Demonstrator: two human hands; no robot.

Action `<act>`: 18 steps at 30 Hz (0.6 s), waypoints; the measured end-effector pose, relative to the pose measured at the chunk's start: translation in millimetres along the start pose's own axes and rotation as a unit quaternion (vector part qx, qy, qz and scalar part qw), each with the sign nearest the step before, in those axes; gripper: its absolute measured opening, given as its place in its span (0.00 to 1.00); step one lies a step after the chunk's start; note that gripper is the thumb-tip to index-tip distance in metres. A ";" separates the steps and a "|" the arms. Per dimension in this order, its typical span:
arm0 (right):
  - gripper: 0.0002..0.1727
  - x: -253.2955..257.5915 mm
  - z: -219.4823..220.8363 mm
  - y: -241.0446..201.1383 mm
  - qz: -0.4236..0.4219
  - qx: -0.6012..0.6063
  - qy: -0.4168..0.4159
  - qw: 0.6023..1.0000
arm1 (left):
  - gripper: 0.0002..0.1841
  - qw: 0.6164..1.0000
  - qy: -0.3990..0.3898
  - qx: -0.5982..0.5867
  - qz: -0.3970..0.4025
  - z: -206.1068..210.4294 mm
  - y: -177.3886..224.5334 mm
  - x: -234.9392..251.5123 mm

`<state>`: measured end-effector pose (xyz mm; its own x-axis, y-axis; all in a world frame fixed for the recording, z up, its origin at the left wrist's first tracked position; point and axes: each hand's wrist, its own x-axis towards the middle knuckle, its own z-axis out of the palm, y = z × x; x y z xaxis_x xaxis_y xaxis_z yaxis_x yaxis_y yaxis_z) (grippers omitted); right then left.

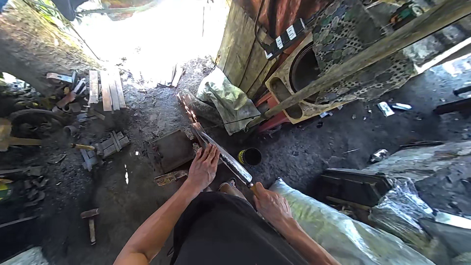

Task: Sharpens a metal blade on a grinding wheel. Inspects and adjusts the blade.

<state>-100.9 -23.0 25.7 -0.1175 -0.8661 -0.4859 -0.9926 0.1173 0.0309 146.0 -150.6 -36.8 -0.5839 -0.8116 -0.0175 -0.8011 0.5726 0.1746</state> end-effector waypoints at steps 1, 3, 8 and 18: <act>0.16 -4.9 -1.8 3.5 0.002 -0.006 0.000 1.000 | 0.29 1.000 0.001 -0.007 0.006 -0.7 3.8 -0.7; 0.16 -10.3 -3.4 6.0 0.006 -0.013 -0.001 1.000 | 0.29 1.000 0.002 -0.010 0.013 -2.9 6.2 -1.6; 0.20 16.3 -2.1 -24.2 0.000 0.026 -0.012 1.000 | 0.29 1.000 -0.003 0.014 0.000 -5.7 -26.1 1.3; 0.23 74.1 -10.5 -82.1 -0.019 0.064 -0.026 0.997 | 0.29 0.996 -0.002 0.074 -0.041 -7.2 -93.3 18.2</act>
<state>-28.4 -101.9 -3.6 -0.0748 -0.8449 -0.5297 -0.9839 0.1489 -0.0986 211.0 -219.7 -46.2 -0.5167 -0.8557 -0.0297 -0.8562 0.5161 0.0252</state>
